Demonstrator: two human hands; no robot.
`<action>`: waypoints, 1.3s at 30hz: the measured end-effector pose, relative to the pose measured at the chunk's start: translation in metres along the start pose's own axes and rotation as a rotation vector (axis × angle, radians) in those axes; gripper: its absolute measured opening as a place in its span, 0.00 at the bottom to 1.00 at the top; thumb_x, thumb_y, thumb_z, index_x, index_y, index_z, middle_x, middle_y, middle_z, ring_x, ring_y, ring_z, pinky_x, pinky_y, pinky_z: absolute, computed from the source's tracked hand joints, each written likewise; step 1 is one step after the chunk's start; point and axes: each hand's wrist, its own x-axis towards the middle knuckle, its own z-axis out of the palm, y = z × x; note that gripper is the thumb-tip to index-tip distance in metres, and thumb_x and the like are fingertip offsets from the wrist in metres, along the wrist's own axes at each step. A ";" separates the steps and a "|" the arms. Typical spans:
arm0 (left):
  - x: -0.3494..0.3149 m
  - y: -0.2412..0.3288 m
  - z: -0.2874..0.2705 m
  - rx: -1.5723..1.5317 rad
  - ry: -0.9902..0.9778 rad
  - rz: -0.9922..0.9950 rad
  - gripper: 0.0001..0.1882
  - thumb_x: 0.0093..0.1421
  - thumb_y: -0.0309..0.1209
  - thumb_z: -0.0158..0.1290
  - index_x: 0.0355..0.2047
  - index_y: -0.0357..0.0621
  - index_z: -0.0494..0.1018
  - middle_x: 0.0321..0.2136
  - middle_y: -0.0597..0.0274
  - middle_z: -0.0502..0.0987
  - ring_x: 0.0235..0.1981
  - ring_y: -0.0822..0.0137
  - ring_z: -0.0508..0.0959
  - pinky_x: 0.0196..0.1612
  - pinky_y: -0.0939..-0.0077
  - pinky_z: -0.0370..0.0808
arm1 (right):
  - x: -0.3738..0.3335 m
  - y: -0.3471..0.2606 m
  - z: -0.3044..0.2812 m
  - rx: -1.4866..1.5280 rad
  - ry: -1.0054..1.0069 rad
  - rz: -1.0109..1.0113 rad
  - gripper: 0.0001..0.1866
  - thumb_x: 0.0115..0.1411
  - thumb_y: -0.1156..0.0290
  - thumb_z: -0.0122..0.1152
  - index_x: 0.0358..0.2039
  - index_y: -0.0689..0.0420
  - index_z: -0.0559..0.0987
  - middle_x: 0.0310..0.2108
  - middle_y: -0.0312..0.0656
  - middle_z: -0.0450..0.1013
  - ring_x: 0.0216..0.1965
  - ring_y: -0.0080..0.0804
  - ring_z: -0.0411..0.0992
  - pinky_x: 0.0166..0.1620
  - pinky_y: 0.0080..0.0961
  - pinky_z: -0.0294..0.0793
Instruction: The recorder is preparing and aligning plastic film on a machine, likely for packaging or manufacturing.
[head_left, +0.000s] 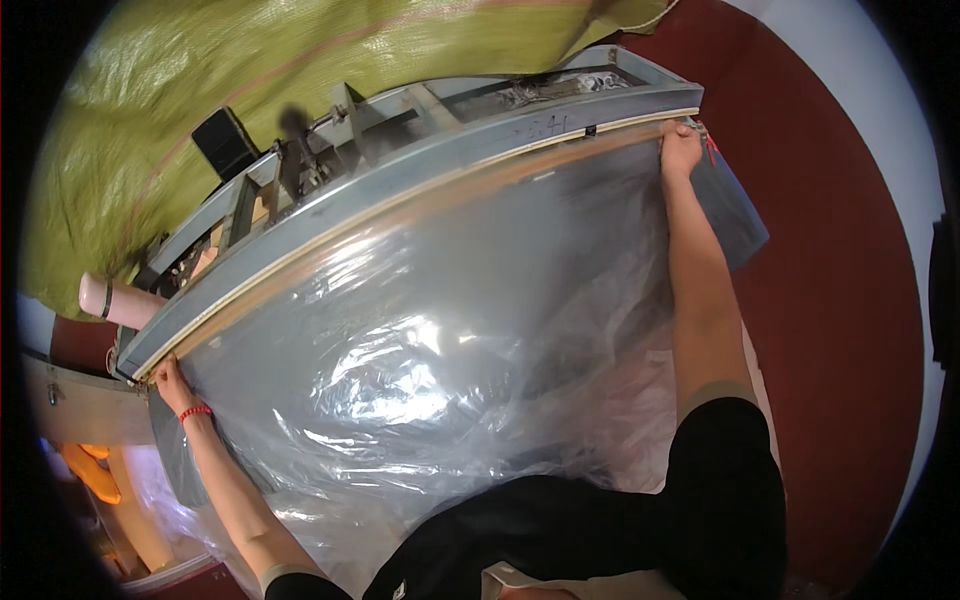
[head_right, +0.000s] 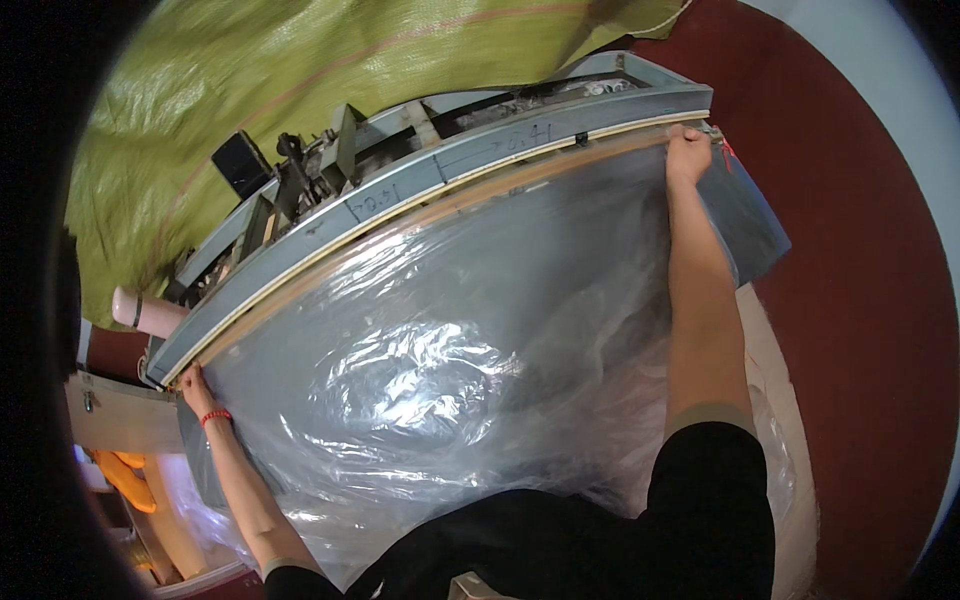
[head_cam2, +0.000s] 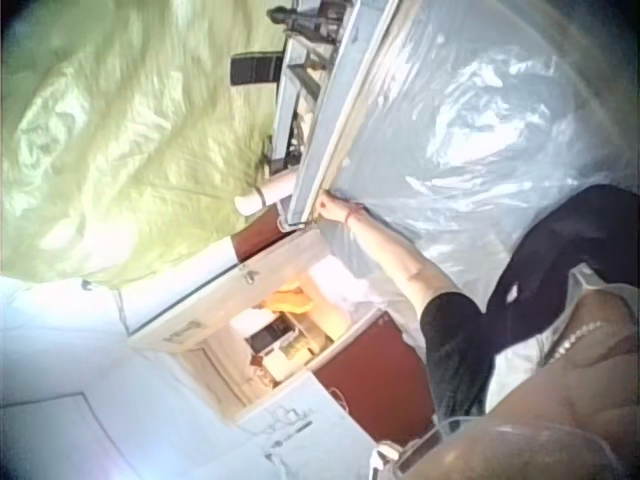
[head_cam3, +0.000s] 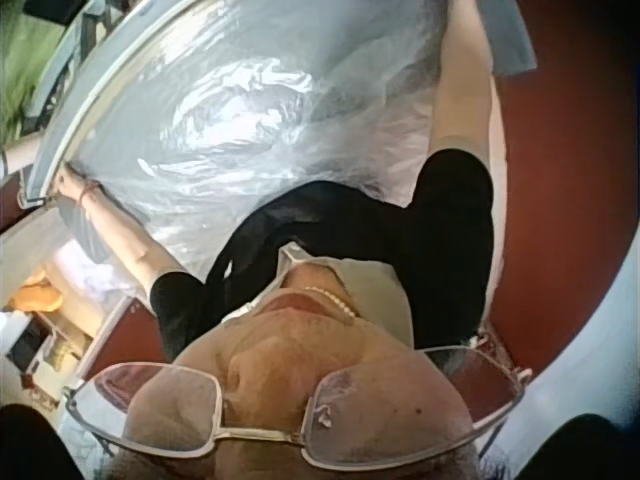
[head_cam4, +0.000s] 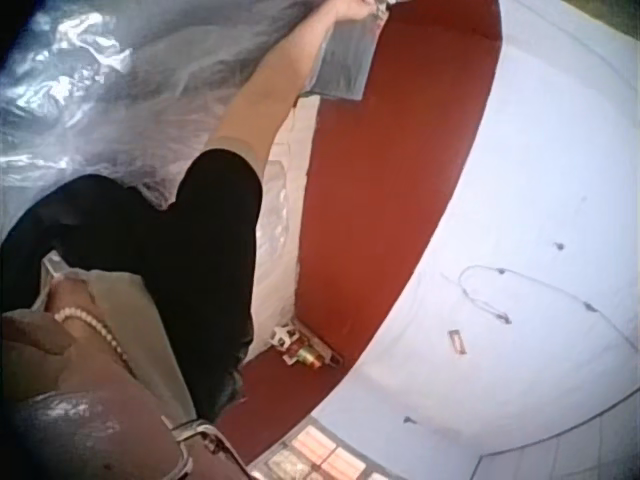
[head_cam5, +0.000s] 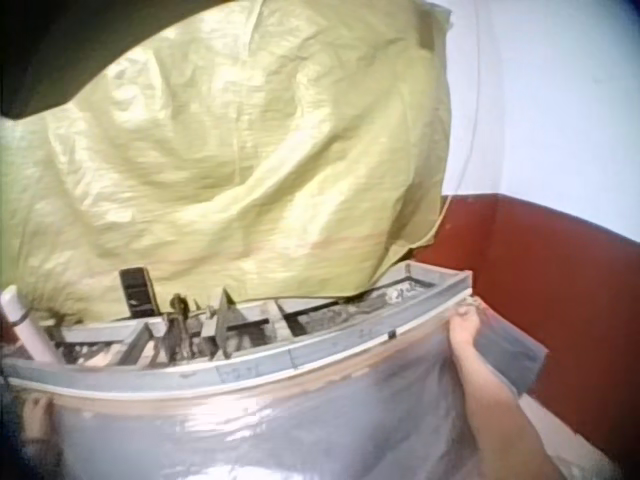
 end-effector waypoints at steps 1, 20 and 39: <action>-0.003 0.013 0.023 0.009 -0.031 -0.015 0.04 0.53 0.28 0.51 0.25 0.45 0.67 0.22 0.72 0.67 0.22 0.80 0.65 0.26 0.87 0.64 | -0.006 -0.014 -0.010 0.106 -0.048 0.139 0.12 0.48 0.66 0.56 0.26 0.61 0.68 0.20 0.40 0.70 0.18 0.29 0.69 0.23 0.22 0.69; -0.062 0.105 0.009 -0.021 -0.192 0.003 0.01 0.55 0.29 0.45 0.27 0.48 0.65 0.18 0.74 0.62 0.19 0.82 0.61 0.21 0.90 0.58 | -0.006 -0.072 -0.104 0.379 -0.554 0.002 0.11 0.50 0.70 0.57 0.28 0.66 0.75 0.26 0.38 0.73 0.29 0.20 0.70 0.33 0.13 0.67; -0.203 0.214 0.038 -0.038 -0.488 0.208 0.01 0.53 0.22 0.46 0.27 0.40 0.67 0.26 0.67 0.70 0.30 0.77 0.69 0.34 0.86 0.64 | -0.258 -0.369 -0.148 0.456 -1.089 -0.673 0.18 0.50 0.70 0.56 0.42 0.58 0.70 0.44 0.43 0.65 0.48 0.34 0.62 0.51 0.26 0.59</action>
